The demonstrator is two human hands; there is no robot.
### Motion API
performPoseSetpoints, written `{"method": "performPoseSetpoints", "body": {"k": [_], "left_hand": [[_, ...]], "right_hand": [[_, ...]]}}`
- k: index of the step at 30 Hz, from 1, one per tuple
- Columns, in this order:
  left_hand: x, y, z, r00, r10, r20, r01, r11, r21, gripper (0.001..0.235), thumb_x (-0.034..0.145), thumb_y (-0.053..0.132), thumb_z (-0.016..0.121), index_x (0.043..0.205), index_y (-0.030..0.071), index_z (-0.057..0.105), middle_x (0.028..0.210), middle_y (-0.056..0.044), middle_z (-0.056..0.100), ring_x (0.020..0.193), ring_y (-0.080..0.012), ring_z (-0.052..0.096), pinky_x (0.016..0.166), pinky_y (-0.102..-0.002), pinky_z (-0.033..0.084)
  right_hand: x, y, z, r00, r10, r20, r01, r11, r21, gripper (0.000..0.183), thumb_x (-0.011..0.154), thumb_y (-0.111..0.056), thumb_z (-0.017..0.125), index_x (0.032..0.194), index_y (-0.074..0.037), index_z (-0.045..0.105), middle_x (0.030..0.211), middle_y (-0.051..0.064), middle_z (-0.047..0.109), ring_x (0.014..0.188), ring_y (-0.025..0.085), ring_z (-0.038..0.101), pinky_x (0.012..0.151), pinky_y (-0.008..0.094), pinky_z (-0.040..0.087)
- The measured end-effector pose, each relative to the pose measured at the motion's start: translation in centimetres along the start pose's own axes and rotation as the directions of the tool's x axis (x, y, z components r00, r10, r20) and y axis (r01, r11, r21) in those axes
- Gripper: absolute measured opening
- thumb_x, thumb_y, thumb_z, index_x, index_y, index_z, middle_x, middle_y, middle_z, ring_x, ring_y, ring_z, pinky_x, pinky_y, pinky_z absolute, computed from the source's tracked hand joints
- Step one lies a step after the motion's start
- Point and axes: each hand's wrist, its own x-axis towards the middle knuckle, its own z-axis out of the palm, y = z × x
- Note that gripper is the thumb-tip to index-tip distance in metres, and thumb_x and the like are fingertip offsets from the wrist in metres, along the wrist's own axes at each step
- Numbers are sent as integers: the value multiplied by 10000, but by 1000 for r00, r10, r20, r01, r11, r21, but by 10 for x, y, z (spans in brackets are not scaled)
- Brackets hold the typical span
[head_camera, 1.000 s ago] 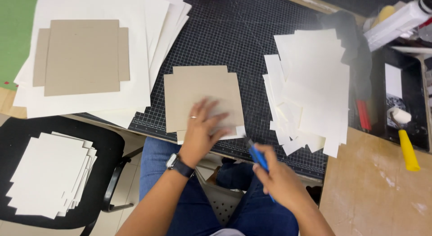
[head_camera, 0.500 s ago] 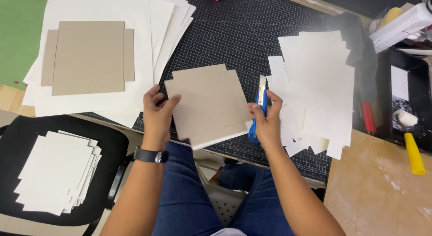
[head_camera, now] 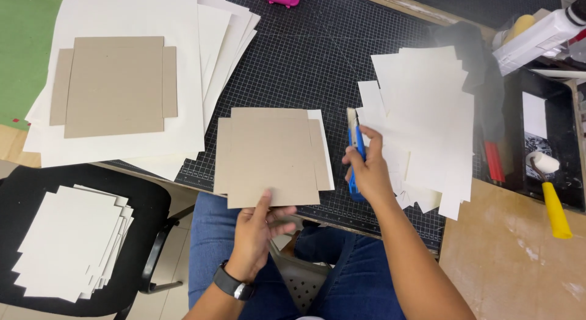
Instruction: Trimming excess paper from cardboard templates using a utility knife
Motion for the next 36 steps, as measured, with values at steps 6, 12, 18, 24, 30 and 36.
{"method": "performPoseSetpoints", "body": {"k": [6,12,18,24,30,36], "left_hand": [[-29,20,-1,804,-512,301,316,798,513,330,994,314,659,1065,-6,701,887,-167,799,573,-184,709,443,-253,561],[40,32,54,753,322,574,-629,97,771,264,974,367,657,1140,192,764,1025,-86,769,1001,-336,729,788,-414,586],[124,-5,68,591,520,616,-468,-400,788,309,955,332,667,1241,227,719,1368,-24,593,1351,-295,448,1098,-447,381],[128,-11,64,515,571,639,-483,-422,767,284,966,344,664,1217,222,719,1337,-29,599,1347,-287,455,1088,-443,383],[128,-12,64,498,578,646,-491,-426,760,274,987,338,644,1228,222,705,1350,-37,592,1352,-290,454,1096,-448,377],[135,-19,62,511,568,645,-470,-444,763,327,993,419,620,1253,230,684,1379,-48,572,1363,-301,438,1111,-471,352]], "right_hand": [[-9,-14,5,992,79,98,-48,955,-293,491,1018,-296,476,1494,-286,358,783,89,664,654,252,665,708,420,541],[16,-3,13,990,-68,121,123,839,-530,471,1017,-338,504,1472,-310,386,1013,229,753,969,438,741,855,508,549],[24,-2,13,985,-77,152,151,812,-564,454,1023,-323,495,1467,-305,399,918,181,761,875,381,762,806,485,556],[23,-7,10,975,-107,193,200,802,-563,435,1022,-276,478,1448,-258,391,1076,277,739,1051,483,707,880,566,542],[19,-13,8,967,-107,231,227,770,-597,414,1028,-272,469,1431,-237,380,1124,286,729,1079,484,700,894,580,535],[33,1,9,947,-148,285,304,700,-646,391,1031,-249,454,1403,-203,343,1037,270,740,1001,483,719,835,577,548]]}}
